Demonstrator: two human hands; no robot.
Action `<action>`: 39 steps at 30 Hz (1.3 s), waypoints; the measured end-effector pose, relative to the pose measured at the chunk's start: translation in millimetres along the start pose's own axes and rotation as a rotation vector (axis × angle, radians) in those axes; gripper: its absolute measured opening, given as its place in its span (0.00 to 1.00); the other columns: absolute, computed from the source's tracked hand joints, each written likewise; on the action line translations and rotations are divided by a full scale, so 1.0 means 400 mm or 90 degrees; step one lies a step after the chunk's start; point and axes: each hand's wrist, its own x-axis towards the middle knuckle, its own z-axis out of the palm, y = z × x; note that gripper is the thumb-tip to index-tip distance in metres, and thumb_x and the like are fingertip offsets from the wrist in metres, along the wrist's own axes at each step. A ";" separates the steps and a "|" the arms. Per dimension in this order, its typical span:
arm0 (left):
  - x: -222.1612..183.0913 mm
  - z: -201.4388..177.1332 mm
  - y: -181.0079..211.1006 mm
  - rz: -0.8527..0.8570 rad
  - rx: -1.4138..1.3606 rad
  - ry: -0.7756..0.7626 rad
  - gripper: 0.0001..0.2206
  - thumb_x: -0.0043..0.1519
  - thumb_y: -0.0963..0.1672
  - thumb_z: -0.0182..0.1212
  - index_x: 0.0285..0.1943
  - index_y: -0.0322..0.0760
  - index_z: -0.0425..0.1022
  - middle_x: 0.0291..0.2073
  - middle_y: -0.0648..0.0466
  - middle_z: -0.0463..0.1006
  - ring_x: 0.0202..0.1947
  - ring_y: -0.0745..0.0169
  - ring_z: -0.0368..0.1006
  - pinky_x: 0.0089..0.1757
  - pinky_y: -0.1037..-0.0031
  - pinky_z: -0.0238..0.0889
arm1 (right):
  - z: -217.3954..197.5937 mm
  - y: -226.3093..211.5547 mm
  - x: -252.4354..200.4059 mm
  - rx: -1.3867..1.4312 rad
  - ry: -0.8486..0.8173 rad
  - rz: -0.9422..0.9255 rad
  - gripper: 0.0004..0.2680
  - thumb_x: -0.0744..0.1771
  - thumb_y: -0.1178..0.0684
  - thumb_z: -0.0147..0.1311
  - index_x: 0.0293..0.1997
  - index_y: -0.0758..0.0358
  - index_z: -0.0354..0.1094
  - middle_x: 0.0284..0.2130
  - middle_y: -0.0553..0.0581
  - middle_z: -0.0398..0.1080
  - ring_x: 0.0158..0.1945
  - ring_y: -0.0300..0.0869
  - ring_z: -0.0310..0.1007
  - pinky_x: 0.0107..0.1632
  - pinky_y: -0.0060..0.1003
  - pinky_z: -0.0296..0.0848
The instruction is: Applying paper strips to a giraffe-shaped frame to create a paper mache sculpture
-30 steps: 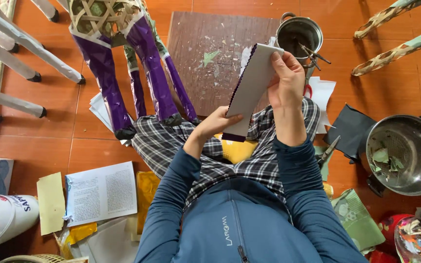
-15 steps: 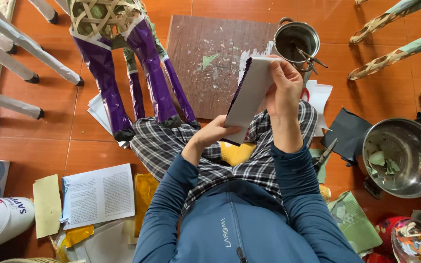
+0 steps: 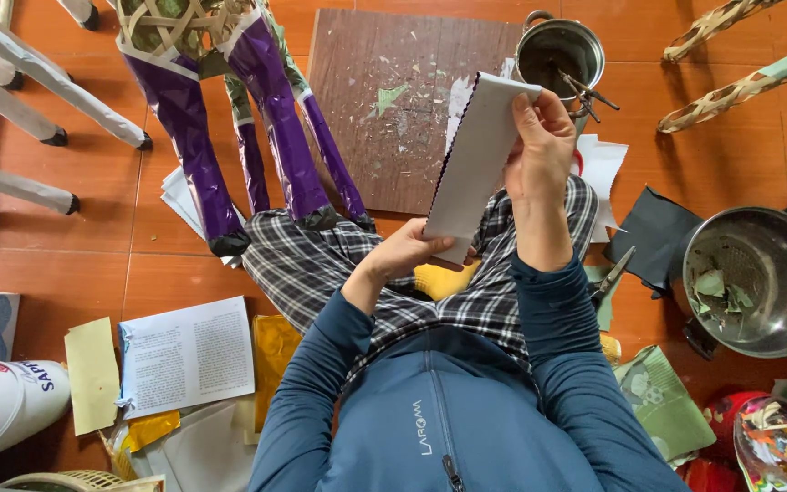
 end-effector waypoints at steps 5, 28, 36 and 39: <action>-0.023 0.024 -0.040 0.041 0.279 0.031 0.12 0.73 0.46 0.67 0.58 0.35 0.85 0.44 0.47 0.87 0.48 0.57 0.80 0.44 0.56 0.81 | -0.026 0.056 0.023 -0.151 0.137 -0.093 0.03 0.70 0.58 0.67 0.46 0.63 0.79 0.33 0.58 0.79 0.37 0.44 0.86 0.44 0.37 0.87; -0.019 0.215 0.162 0.463 0.160 0.470 0.07 0.64 0.39 0.76 0.38 0.36 0.80 0.25 0.63 0.74 0.28 0.80 0.66 0.31 0.86 0.60 | 0.136 0.018 -0.254 -0.396 -0.153 -0.153 0.04 0.68 0.66 0.65 0.45 0.70 0.76 0.45 0.63 0.79 0.49 0.44 0.77 0.52 0.37 0.74; -0.017 0.168 0.136 0.444 0.173 0.483 0.03 0.68 0.41 0.71 0.45 0.40 0.80 0.30 0.62 0.74 0.34 0.78 0.64 0.38 0.83 0.58 | 0.042 0.101 -0.267 -0.215 -0.216 0.091 0.22 0.72 0.63 0.58 0.73 0.55 0.52 0.41 0.54 0.75 0.43 0.34 0.75 0.44 0.31 0.77; -0.004 0.161 0.105 0.441 0.187 0.428 0.09 0.69 0.41 0.69 0.55 0.39 0.78 0.42 0.58 0.78 0.44 0.73 0.68 0.50 0.79 0.62 | 0.022 0.118 -0.281 -0.340 -0.158 0.114 0.02 0.72 0.57 0.61 0.46 0.62 0.77 0.31 0.52 0.78 0.39 0.32 0.70 0.39 0.33 0.76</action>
